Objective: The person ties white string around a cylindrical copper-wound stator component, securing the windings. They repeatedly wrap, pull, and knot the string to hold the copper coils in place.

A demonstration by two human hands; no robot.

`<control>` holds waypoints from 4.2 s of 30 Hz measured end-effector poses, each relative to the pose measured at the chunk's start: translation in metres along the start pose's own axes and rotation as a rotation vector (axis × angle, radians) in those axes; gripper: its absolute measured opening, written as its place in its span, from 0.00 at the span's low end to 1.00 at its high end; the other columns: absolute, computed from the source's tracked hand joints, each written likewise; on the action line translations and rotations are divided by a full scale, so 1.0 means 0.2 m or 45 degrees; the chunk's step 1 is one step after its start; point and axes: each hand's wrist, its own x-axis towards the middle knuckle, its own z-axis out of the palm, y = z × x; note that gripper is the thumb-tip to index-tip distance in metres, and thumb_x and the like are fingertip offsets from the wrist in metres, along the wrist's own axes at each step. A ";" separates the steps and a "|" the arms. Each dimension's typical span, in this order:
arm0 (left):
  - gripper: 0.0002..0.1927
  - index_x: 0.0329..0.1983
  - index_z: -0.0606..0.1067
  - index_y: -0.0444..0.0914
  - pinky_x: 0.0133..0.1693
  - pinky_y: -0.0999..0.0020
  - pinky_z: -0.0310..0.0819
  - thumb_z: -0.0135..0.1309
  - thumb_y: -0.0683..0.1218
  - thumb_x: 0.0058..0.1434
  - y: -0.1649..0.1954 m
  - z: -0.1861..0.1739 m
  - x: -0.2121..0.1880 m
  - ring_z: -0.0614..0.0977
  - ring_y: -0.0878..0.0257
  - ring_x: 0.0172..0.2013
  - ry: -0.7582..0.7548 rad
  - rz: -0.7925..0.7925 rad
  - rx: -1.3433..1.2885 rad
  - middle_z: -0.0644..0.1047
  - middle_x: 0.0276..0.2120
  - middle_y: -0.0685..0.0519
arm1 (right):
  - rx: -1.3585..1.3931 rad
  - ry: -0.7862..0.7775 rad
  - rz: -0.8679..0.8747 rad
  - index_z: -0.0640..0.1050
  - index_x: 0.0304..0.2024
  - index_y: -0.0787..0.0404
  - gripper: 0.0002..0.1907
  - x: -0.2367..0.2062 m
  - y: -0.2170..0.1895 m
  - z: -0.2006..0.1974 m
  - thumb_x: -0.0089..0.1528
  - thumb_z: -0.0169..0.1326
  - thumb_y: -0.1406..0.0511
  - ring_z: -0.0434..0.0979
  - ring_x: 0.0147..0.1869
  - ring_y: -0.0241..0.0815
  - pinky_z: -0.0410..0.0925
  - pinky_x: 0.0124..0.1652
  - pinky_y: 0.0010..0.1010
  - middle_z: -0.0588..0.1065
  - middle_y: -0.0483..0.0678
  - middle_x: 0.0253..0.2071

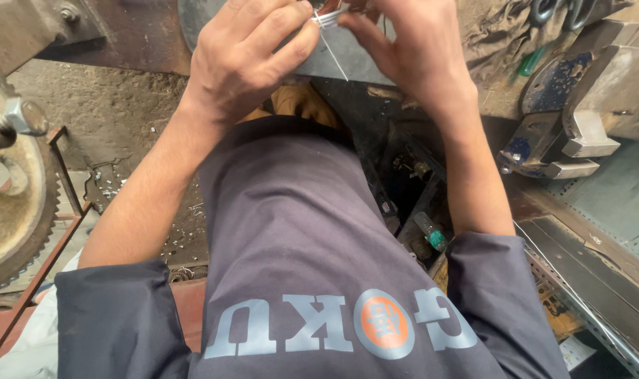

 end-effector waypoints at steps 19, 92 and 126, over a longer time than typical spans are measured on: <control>0.11 0.52 0.78 0.34 0.47 0.69 0.76 0.56 0.37 0.67 0.03 0.02 0.01 0.81 0.63 0.49 0.037 -0.045 0.058 0.78 0.48 0.54 | -0.875 0.255 -0.412 0.84 0.53 0.44 0.13 -0.04 0.01 0.04 0.67 0.62 0.65 0.70 0.57 0.39 0.63 0.51 0.32 0.73 0.38 0.56; 0.11 0.53 0.78 0.39 0.51 0.62 0.76 0.55 0.36 0.69 0.12 0.01 0.08 0.80 0.59 0.52 0.158 -0.289 -0.159 0.77 0.50 0.58 | -0.168 0.264 -0.167 0.79 0.59 0.63 0.15 0.04 -0.13 0.10 0.70 0.61 0.73 0.71 0.45 0.45 0.69 0.45 0.36 0.68 0.48 0.42; 0.11 0.53 0.74 0.37 0.59 0.63 0.77 0.60 0.40 0.69 0.15 -0.01 0.14 0.78 0.57 0.57 0.270 -0.299 -0.105 0.76 0.55 0.55 | -0.355 0.400 -0.405 0.83 0.52 0.58 0.13 0.20 -0.26 0.01 0.65 0.67 0.67 0.68 0.34 0.41 0.63 0.37 0.35 0.69 0.42 0.30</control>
